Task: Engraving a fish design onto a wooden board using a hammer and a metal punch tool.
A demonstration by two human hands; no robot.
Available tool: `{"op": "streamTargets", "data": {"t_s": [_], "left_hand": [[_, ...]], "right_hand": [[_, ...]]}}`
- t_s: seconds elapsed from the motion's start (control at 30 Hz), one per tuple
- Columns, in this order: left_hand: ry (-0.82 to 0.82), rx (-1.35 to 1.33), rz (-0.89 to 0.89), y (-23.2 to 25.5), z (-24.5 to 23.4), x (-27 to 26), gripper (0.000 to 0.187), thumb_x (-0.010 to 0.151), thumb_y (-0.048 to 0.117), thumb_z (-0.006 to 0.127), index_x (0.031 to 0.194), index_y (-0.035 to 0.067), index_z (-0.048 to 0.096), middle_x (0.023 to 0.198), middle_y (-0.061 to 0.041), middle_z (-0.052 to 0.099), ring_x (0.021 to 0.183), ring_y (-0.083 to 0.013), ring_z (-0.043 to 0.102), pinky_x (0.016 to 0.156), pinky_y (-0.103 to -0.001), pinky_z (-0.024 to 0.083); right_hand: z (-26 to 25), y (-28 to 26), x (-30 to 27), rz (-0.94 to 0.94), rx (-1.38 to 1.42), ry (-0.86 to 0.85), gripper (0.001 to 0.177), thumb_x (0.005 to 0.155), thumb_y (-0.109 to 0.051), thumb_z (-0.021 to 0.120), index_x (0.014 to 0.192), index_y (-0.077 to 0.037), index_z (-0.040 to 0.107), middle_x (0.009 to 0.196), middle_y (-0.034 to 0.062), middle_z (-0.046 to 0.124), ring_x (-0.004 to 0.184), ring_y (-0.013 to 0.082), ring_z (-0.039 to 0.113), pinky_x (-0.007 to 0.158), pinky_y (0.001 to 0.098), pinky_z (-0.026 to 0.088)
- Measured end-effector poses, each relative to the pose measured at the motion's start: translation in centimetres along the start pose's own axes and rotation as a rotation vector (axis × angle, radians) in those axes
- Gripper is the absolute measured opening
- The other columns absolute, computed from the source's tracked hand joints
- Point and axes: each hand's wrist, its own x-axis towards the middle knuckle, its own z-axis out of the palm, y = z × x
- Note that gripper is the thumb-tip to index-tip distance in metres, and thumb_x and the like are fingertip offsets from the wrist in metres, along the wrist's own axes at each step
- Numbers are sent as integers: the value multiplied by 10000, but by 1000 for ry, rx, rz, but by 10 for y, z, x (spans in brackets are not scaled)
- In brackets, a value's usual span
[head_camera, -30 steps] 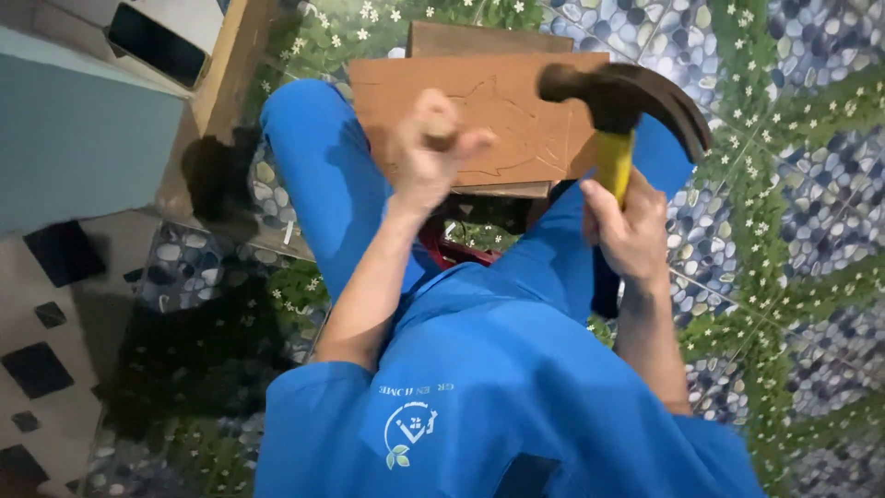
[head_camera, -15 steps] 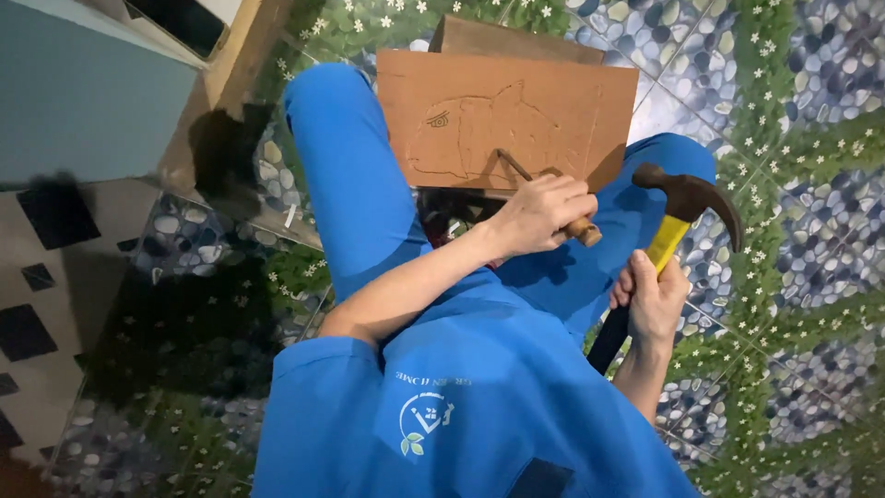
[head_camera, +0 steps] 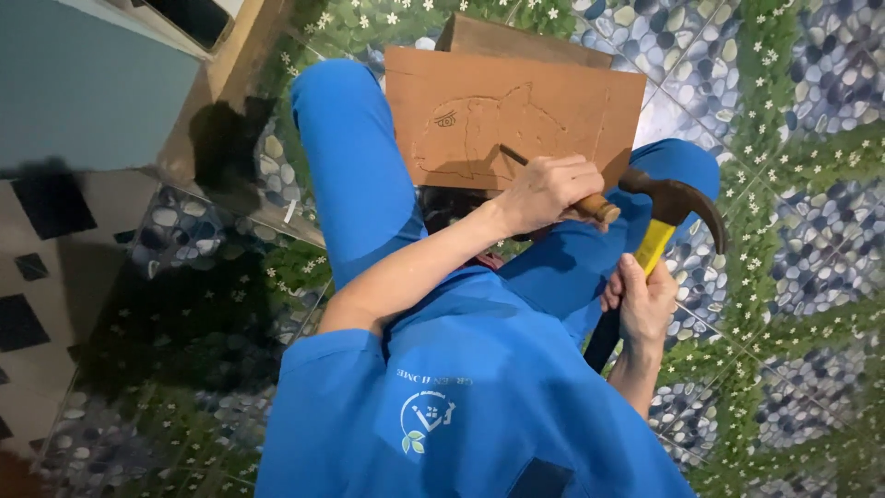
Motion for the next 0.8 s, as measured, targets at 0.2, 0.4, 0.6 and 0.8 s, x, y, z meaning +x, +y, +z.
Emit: {"op": "streamTargets", "data": {"t_s": [0.2,0.4,0.6,0.8], "left_hand": [[-17,-36,-50,-2,31,3,266,920,283,781,919,229,520,830,41,500,774,-190,639,609,-313,557],[-92,102,1,-30,75,-15,256,880,289,797,874,270,542,796,83,486,747,-139,642,667,-261,561],[-74,147,-55,-18,55,-9,259,891,323,815,908,276,561,795,78,512,757,-141,660,698,-256,579],[-86,177,-122,-34,36,-10,219,962,470,740,975,319,583,838,97,567,827,-89,691,757,-223,594]], "right_hand": [[2,-5,-3,29,-1,30,283,1227,-77,569,963,13,525,612,90,411,392,160,411,337,355,444],[-12,3,-8,11,0,61,273,1226,-72,564,967,7,528,614,92,422,384,158,422,336,357,456],[-18,8,-16,29,20,87,264,1230,-66,553,980,16,531,614,111,414,396,179,426,348,360,456],[-15,0,-20,-3,12,57,288,1220,-29,561,939,22,524,598,106,414,383,178,425,343,367,466]]}}
